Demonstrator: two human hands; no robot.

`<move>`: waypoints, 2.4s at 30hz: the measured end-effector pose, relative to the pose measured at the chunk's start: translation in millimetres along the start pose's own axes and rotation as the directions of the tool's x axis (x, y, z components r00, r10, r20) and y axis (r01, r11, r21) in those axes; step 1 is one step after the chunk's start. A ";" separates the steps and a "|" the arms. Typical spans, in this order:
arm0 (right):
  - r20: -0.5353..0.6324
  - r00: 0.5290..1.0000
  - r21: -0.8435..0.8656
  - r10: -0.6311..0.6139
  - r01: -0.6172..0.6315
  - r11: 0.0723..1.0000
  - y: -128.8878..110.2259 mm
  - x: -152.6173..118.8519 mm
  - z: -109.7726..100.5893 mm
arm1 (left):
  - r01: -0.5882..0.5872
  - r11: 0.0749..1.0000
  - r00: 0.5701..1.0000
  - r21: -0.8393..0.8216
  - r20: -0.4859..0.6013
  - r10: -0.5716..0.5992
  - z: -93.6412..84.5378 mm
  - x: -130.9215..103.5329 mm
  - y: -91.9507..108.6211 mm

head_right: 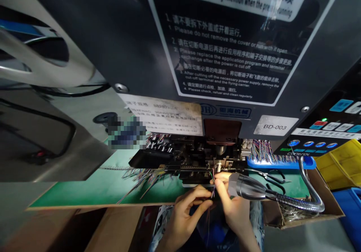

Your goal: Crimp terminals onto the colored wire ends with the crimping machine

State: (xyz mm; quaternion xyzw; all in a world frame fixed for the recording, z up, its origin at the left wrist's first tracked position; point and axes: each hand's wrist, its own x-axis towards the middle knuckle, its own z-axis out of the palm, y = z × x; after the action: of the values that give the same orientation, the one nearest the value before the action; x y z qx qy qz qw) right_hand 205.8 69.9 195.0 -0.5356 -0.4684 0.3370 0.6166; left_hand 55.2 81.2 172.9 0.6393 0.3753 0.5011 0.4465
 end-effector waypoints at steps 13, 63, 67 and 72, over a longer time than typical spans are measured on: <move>0.041 0.997 0.024 0.063 -0.064 0.998 -1.0 -1.3 -6.8 | 0.036 0.998 0.996 -0.059 0.087 -0.031 1.4 2.0 2.8; 0.066 0.985 0.006 0.159 -0.160 0.987 -3.9 4.7 -5.1 | 0.062 0.996 0.996 -0.067 0.062 -0.058 -3.7 4.6 8.9; 0.059 0.985 0.037 0.164 -0.166 0.985 -4.1 5.7 -4.4 | 0.057 0.997 0.997 -0.059 0.055 -0.054 -3.6 4.6 8.3; 0.061 0.985 0.039 0.159 -0.162 0.986 -2.2 5.8 -2.9 | 0.058 0.998 0.997 -0.036 0.059 -0.055 -2.6 5.0 10.0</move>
State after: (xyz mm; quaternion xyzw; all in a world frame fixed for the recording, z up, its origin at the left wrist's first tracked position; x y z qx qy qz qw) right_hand 210.3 73.7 198.5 -0.5479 -0.4337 0.4110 0.5855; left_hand 54.1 83.2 184.1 0.6341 0.3707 0.4766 0.4831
